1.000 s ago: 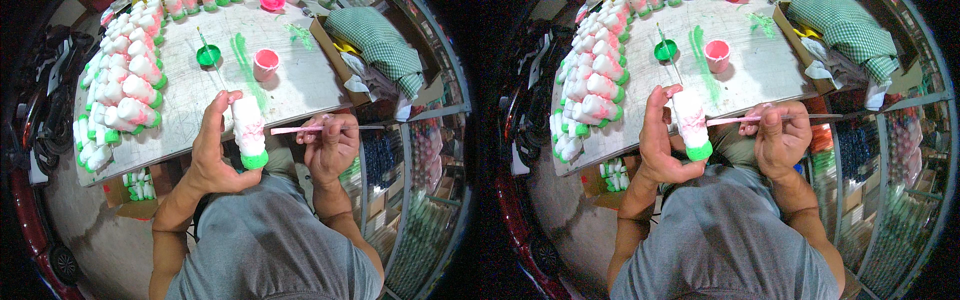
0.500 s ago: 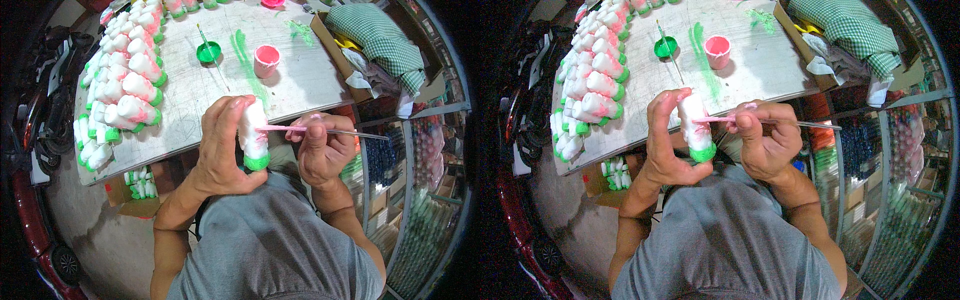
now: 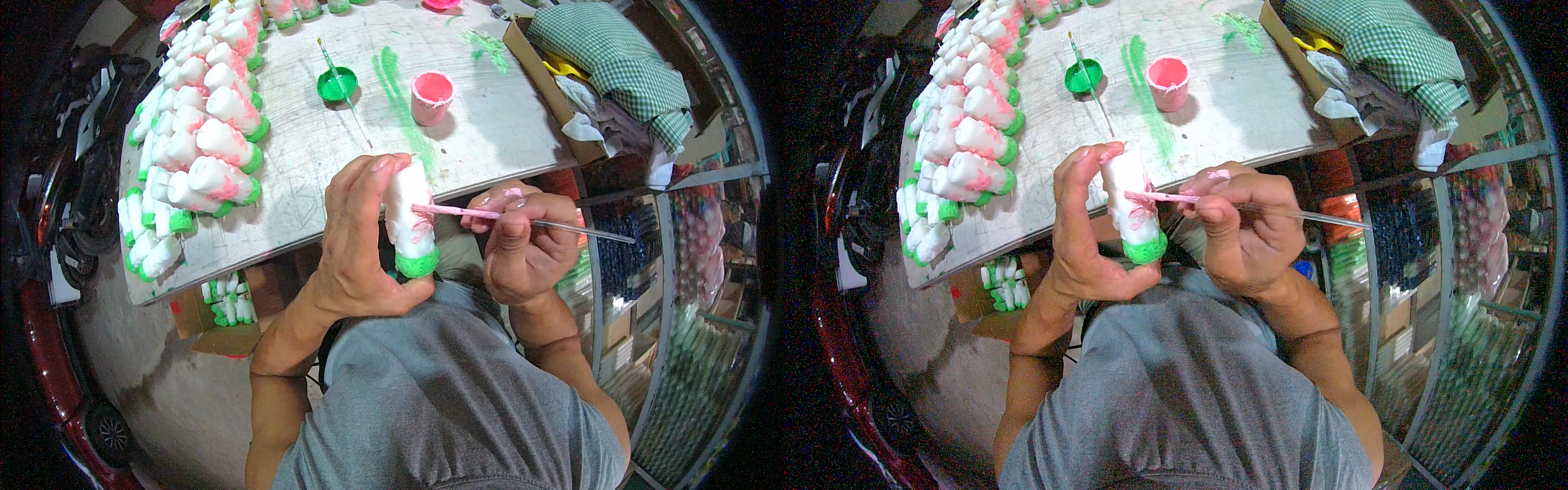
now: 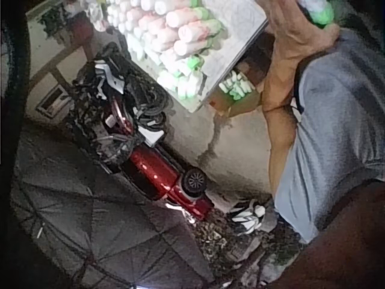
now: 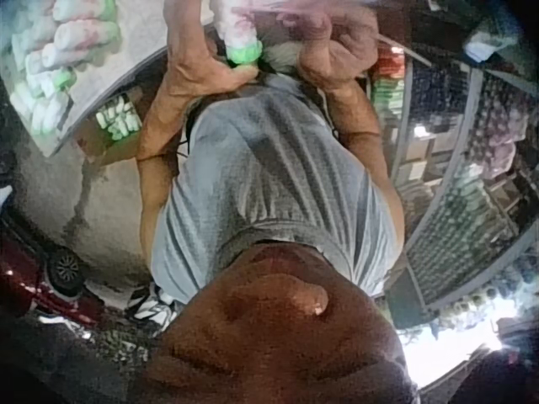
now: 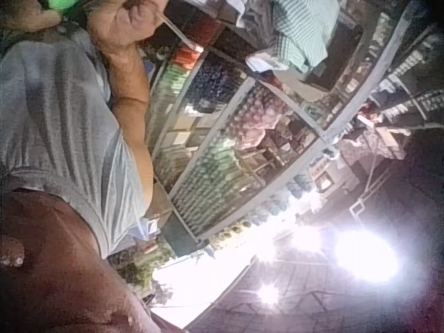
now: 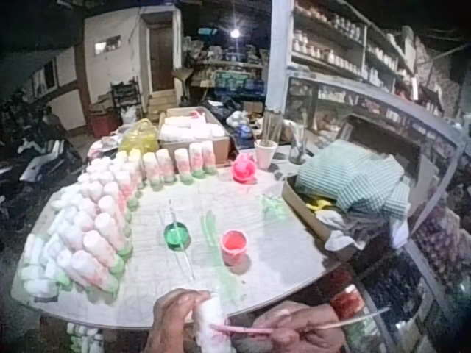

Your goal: The person paints pink designs onto white cylindrical objects with green bases using a small brush. They repeatedly dip the brush into pink paint and apply it to the objects, then place the finished items on a table among many similar objects.

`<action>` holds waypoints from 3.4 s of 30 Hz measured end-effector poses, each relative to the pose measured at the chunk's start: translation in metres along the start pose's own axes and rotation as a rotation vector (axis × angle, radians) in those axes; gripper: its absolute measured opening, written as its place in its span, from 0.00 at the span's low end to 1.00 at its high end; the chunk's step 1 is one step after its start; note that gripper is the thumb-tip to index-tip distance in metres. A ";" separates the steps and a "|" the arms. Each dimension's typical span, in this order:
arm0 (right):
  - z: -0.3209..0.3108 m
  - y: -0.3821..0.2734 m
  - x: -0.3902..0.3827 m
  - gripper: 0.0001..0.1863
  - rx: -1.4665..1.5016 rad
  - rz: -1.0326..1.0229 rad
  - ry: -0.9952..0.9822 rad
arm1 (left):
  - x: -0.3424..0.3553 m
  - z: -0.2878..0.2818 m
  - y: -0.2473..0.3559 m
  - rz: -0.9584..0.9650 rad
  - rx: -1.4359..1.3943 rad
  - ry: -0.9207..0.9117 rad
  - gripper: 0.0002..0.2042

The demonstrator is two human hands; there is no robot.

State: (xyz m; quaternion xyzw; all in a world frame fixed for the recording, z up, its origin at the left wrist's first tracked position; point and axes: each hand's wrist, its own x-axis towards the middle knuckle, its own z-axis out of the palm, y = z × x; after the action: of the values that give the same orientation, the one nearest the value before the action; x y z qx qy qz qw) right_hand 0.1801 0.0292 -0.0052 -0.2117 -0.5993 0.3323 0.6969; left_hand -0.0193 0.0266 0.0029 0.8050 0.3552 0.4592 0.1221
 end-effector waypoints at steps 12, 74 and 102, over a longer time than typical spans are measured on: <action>-0.002 -0.005 0.002 0.10 -0.013 -0.002 0.040 | 0.003 0.002 0.006 0.001 0.008 0.004 0.56; -0.047 0.005 0.003 0.27 -0.029 0.025 -0.164 | -0.007 0.029 -0.012 -0.189 -0.893 0.163 0.63; -0.005 -0.023 -0.003 0.29 0.021 0.151 -0.172 | -0.029 -0.044 0.001 -0.133 -0.410 0.082 0.70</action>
State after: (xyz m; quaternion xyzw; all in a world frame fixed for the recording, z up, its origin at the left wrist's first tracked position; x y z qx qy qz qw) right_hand 0.1897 0.0120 0.0073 -0.2198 -0.6358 0.4069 0.6180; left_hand -0.0645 0.0004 0.0084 0.7187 0.3113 0.5452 0.2987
